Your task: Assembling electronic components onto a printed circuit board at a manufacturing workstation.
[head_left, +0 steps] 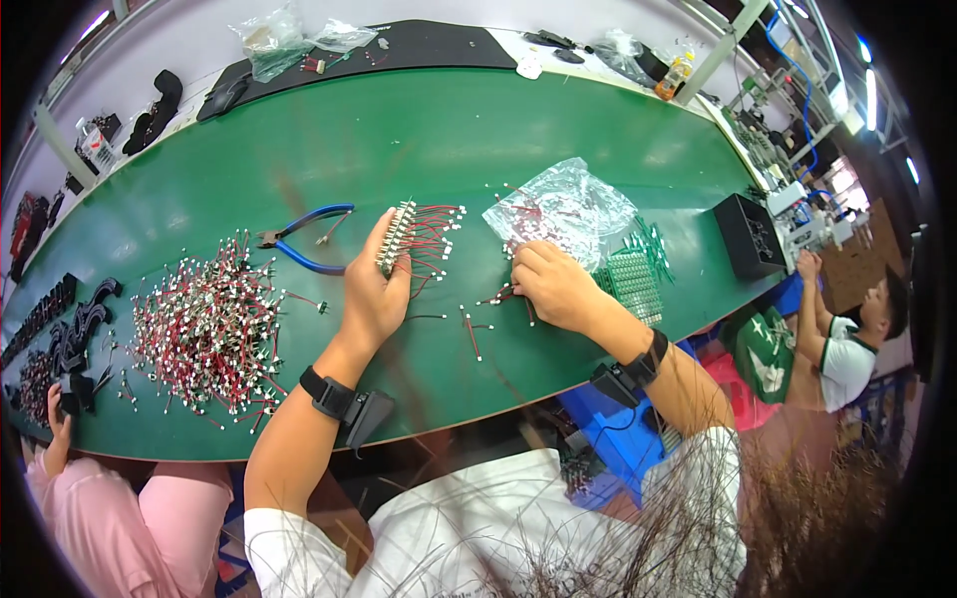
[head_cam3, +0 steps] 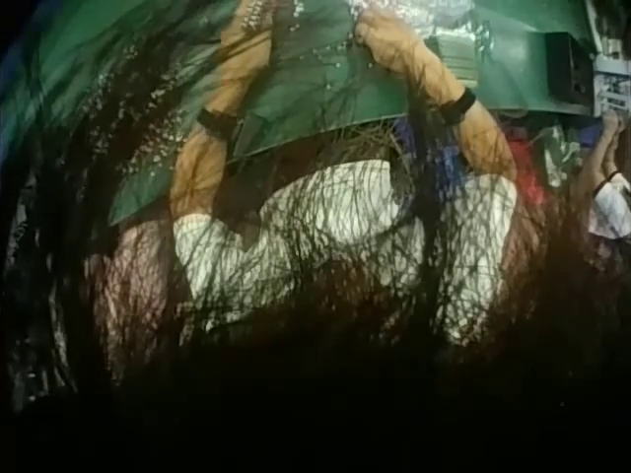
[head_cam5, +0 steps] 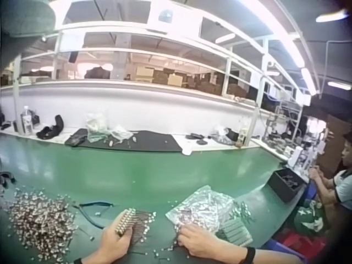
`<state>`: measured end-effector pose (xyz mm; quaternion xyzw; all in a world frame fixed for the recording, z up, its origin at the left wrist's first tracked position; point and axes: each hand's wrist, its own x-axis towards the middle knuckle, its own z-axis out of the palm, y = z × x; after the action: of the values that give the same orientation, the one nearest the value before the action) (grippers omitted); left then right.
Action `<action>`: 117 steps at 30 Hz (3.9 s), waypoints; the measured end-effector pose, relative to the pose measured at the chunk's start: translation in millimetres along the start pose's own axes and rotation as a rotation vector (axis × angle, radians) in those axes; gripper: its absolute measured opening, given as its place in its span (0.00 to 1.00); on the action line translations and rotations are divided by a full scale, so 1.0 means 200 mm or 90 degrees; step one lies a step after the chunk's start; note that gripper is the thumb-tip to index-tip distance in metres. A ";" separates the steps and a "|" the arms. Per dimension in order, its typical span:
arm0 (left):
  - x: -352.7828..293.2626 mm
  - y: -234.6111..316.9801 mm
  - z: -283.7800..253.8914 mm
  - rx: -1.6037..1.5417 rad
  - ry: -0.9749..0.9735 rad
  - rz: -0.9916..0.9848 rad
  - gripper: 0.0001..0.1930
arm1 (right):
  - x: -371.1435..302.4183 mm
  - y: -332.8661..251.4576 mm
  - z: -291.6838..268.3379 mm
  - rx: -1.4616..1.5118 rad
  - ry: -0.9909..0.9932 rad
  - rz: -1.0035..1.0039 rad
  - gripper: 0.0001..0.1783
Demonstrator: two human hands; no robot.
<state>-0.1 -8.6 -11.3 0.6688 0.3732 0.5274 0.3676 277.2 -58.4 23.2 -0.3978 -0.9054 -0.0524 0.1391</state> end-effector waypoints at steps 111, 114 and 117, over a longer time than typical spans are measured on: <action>-0.02 0.10 0.06 0.153 -0.040 0.038 0.36 | 0.40 -0.35 0.18 0.327 0.320 0.146 0.06; -0.02 0.10 0.06 0.161 -0.042 0.040 0.35 | 0.40 -0.36 0.18 0.312 0.328 0.144 0.06; -0.02 0.09 0.05 0.158 -0.050 0.037 0.36 | 0.40 -0.35 0.17 0.294 0.325 0.141 0.06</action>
<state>12.1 -21.4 1.5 0.7400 0.4012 0.4612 0.2807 165.7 -42.1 14.7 -0.4254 -0.7808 0.0711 0.4520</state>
